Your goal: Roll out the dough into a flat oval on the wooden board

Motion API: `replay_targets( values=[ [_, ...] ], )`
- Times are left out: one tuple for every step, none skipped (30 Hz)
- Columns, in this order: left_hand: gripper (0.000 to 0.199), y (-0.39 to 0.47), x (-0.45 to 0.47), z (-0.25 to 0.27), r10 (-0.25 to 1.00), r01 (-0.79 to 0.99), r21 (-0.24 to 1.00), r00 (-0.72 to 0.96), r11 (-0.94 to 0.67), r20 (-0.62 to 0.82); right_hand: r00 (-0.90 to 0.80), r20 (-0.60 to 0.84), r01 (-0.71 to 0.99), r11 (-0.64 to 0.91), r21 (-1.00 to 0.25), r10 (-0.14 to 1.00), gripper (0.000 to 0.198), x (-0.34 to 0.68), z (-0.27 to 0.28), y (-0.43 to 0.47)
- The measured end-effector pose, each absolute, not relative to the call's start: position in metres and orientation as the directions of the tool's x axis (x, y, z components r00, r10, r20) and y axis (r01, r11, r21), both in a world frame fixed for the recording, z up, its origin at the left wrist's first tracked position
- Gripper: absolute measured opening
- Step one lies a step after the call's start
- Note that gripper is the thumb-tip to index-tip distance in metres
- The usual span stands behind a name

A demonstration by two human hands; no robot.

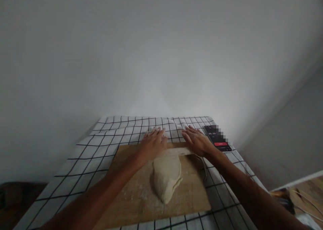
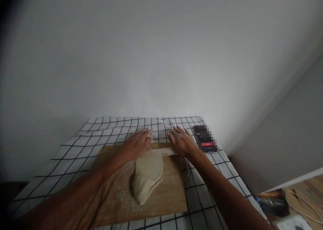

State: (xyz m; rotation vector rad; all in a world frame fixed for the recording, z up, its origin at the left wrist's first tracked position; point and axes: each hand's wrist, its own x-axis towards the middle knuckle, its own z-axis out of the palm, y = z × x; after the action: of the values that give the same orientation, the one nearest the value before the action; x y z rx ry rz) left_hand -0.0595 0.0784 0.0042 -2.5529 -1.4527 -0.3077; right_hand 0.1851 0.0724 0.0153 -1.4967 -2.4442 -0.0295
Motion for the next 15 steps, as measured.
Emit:
replay_targets(
  values=[
    [0.032, 0.083, -0.060, 0.005, 0.819, 0.858, -0.078, 0.508, -0.508, 0.266, -0.479, 0.231, 0.855, 0.510, -0.099, 0.847, 0.050, 0.185, 0.017, 0.087],
    [0.029, 0.085, -0.061, 0.005, 0.816, 0.855, -0.091, 0.516, -0.511, 0.262, -0.524, 0.219, 0.832, 0.550, -0.076, 0.823, 0.048, 0.185, 0.018, 0.098],
    [0.027, 0.085, -0.062, 0.006, 0.816, 0.855, -0.102, 0.517, -0.509, 0.258, -0.565, 0.207, 0.808, 0.586, -0.060, 0.799, 0.046, 0.185, 0.018, 0.104],
    [0.027, 0.083, -0.062, 0.007, 0.821, 0.860, -0.108, 0.509, -0.500, 0.259, -0.599, 0.194, 0.785, 0.617, -0.052, 0.777, 0.042, 0.185, 0.016, 0.105],
    [0.028, 0.078, -0.062, 0.007, 0.827, 0.866, -0.110, 0.498, -0.487, 0.262, -0.628, 0.182, 0.763, 0.644, -0.049, 0.757, 0.039, 0.185, 0.014, 0.101],
    [0.030, 0.071, -0.062, 0.008, 0.832, 0.873, -0.109, 0.487, -0.476, 0.265, -0.650, 0.174, 0.745, 0.665, -0.045, 0.740, 0.036, 0.185, 0.012, 0.091],
    [0.033, 0.062, -0.062, 0.008, 0.837, 0.879, -0.108, 0.476, -0.465, 0.268, -0.655, 0.179, 0.740, 0.671, -0.045, 0.734, 0.035, 0.186, 0.009, 0.078],
    [0.036, 0.051, -0.063, 0.009, 0.836, 0.880, -0.106, 0.473, -0.463, 0.277, -0.640, 0.196, 0.750, 0.660, -0.052, 0.743, 0.035, 0.187, 0.006, 0.061],
    [0.040, 0.039, -0.063, 0.010, 0.827, 0.875, -0.100, 0.480, -0.473, 0.293, -0.613, 0.223, 0.767, 0.638, -0.064, 0.758, 0.037, 0.188, 0.004, 0.042],
    [0.043, 0.025, -0.064, 0.012, 0.812, 0.867, -0.091, 0.491, -0.489, 0.315, -0.533, 0.270, 0.814, 0.573, -0.096, 0.802, 0.041, 0.189, 0.002, 0.024],
    [0.045, 0.011, -0.065, 0.014, 0.795, 0.857, -0.078, 0.504, -0.510, 0.337, -0.480, 0.293, 0.838, 0.531, -0.125, 0.827, 0.043, 0.189, 0.001, 0.007],
    [0.047, -0.004, -0.065, 0.016, 0.780, 0.847, -0.063, 0.513, -0.528, 0.358, -0.454, 0.304, 0.847, 0.512, -0.145, 0.837, 0.045, 0.189, 0.000, -0.008],
    [0.048, -0.018, -0.065, 0.018, 0.773, 0.842, -0.047, 0.513, -0.537, 0.374, -0.436, 0.307, 0.851, 0.498, -0.164, 0.846, 0.046, 0.189, 0.001, -0.018],
    [0.048, -0.032, -0.065, 0.020, 0.774, 0.845, -0.031, 0.503, -0.534, 0.384, -0.438, 0.304, 0.847, 0.502, -0.178, 0.846, 0.046, 0.189, 0.001, -0.023],
    [0.048, -0.045, -0.064, 0.021, 0.784, 0.854, -0.017, 0.484, -0.519, 0.389, -0.449, 0.299, 0.837, 0.513, -0.189, 0.842, 0.046, 0.188, 0.002, -0.024]
  ],
)
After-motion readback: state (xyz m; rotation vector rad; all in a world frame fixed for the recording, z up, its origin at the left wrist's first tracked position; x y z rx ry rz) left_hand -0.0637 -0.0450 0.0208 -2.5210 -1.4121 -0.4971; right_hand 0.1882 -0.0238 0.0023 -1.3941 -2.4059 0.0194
